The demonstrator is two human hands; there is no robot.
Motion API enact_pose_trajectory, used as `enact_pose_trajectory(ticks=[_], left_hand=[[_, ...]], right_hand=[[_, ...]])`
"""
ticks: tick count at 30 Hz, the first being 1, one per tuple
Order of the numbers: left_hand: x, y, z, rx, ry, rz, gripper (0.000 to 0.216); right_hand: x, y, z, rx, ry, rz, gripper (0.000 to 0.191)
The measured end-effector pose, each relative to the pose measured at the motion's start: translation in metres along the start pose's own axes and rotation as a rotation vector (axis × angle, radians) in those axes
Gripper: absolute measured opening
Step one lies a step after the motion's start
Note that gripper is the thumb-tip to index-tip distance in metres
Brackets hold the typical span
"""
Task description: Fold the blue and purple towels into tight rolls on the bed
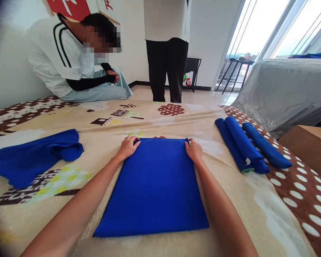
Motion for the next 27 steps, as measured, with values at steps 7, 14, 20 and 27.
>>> enact_pose_trajectory(ticks=[7,14,20,27], left_hand=[[-0.017,-0.029,0.033,0.101,-0.127,-0.051,0.036],[-0.004,-0.038,0.037,0.152,-0.138,-0.162,0.036],[0.009,-0.039,0.029,0.202,-0.035,-0.096,0.036],[0.004,-0.026,0.019,0.163,0.013,0.062,0.037]], right_hand=[[-0.008,0.01,0.025,0.017,-0.024,-0.03,0.035],[-0.001,0.011,0.032,0.045,0.058,-0.033,0.034],[-0.01,-0.002,0.034,0.111,0.027,-0.022,0.034],[-0.009,-0.002,0.03,0.07,0.04,-0.068,0.032]])
Point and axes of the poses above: each hand's wrist, its own z-axis towards the middle knuckle, its own x-axis out of the back of the hand, y = z × x, the point moved 8 cm from there along z, towards the middle knuckle, and after that the axes turned 6 degrees about -z, right-handed, at the moved point
